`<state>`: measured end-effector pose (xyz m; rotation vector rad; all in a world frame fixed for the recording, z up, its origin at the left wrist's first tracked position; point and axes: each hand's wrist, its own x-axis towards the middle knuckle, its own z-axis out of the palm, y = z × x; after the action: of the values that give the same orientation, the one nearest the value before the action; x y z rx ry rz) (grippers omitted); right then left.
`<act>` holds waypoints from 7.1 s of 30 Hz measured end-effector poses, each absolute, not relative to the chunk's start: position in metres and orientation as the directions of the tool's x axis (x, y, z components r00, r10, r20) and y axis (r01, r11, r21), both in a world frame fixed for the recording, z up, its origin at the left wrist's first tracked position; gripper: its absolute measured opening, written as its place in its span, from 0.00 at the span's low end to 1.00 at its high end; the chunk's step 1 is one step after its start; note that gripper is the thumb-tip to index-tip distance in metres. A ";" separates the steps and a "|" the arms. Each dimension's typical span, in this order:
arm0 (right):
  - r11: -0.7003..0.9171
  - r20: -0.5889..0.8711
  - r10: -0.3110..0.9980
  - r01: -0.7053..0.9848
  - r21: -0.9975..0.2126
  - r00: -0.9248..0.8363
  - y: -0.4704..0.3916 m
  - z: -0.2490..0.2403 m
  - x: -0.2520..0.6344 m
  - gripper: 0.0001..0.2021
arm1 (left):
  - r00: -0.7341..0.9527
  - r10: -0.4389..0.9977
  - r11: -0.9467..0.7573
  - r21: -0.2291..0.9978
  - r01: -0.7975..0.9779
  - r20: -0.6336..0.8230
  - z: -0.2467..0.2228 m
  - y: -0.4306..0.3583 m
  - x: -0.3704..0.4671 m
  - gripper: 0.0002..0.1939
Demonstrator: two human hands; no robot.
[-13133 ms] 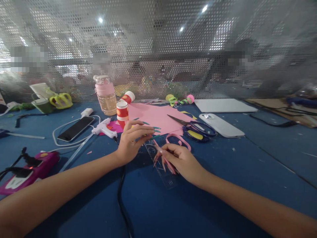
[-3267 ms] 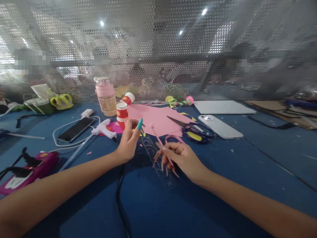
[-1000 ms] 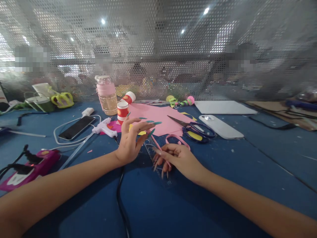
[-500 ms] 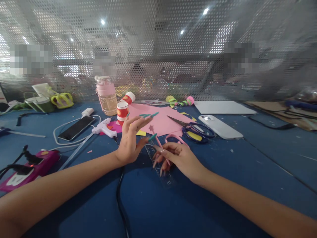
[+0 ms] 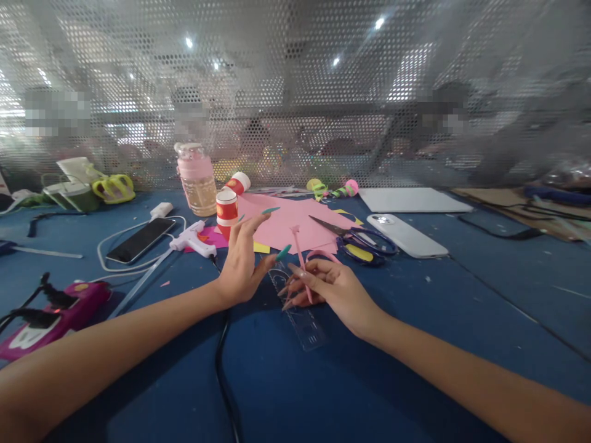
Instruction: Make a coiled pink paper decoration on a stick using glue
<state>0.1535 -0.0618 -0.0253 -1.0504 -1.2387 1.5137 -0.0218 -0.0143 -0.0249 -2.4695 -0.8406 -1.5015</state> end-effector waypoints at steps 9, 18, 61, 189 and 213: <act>-0.044 -0.033 0.974 -0.043 -0.998 -0.223 -0.065 -0.022 0.152 0.17 | 0.341 0.638 -0.754 0.651 0.094 0.690 -0.027 0.004 -0.023 0.18; 0.119 0.095 0.963 0.084 -0.989 -0.252 -0.059 -0.023 0.161 0.15 | 0.419 0.637 -0.675 0.731 -0.101 0.647 -0.026 -0.002 -0.022 0.16; 0.397 0.394 0.914 0.405 -0.823 -0.094 -0.048 -0.034 0.174 0.11 | 0.414 0.881 -0.202 0.974 -0.106 0.228 -0.018 -0.003 -0.020 0.12; -0.109 -0.092 0.989 -0.150 -0.983 -0.119 -0.039 -0.020 0.172 0.13 | 0.500 0.858 -0.514 0.167 0.842 0.121 -0.024 -0.023 -0.013 0.34; -0.233 -0.203 0.972 -0.359 -0.904 -0.121 -0.037 -0.021 0.169 0.06 | 0.464 0.882 -0.471 0.132 0.872 0.084 -0.021 -0.019 -0.017 0.35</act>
<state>0.1695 -0.0372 -0.0207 -1.0341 -0.8618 1.5867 -0.0170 -0.0193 -0.0206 -2.7473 -1.6482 -0.2258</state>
